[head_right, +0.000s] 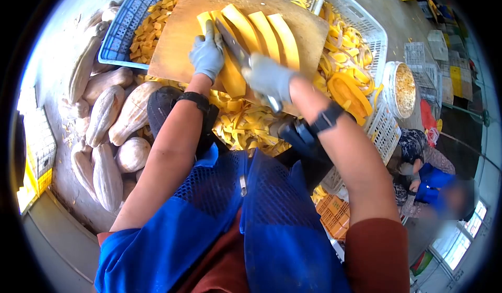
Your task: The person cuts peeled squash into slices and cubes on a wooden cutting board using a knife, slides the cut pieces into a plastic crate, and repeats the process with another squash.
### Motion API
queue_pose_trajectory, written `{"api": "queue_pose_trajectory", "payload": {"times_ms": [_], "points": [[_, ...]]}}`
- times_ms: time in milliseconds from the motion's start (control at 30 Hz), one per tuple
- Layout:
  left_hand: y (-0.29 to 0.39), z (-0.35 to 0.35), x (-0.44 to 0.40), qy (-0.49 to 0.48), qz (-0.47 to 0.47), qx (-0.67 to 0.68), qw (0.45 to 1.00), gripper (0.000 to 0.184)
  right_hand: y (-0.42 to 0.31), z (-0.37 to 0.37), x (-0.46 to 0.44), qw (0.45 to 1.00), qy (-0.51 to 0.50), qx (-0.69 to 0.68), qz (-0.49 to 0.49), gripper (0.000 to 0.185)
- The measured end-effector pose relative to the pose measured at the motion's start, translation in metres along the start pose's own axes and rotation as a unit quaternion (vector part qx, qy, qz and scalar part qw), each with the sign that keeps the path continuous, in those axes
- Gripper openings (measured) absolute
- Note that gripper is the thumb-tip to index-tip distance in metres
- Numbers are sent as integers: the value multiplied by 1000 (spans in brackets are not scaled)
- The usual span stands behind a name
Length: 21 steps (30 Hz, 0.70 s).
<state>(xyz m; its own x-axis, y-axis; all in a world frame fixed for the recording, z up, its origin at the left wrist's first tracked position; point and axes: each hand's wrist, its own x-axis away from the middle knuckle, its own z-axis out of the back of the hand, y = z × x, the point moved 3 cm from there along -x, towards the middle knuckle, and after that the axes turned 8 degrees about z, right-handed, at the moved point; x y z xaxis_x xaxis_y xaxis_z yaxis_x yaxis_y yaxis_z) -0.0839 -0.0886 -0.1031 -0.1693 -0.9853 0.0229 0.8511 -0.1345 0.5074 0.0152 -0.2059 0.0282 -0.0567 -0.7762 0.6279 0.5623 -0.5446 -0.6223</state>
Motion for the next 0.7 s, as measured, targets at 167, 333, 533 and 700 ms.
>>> {"api": "queue_pose_trajectory", "payload": {"times_ms": [167,333,533,700], "points": [[1,1,9,36,-29,-22,999,51,19,-34,40,999,52,-3,-6,31],[-7,-8,8,68,-45,1,997,47,47,-83,19,991,127,7,27,34],[-5,-1,5,37,-46,-18,998,48,76,-132,7,951,286,-31,114,30],[-3,15,17,-14,2,47,999,47,75,-118,33,926,303,-170,150,27]]}}
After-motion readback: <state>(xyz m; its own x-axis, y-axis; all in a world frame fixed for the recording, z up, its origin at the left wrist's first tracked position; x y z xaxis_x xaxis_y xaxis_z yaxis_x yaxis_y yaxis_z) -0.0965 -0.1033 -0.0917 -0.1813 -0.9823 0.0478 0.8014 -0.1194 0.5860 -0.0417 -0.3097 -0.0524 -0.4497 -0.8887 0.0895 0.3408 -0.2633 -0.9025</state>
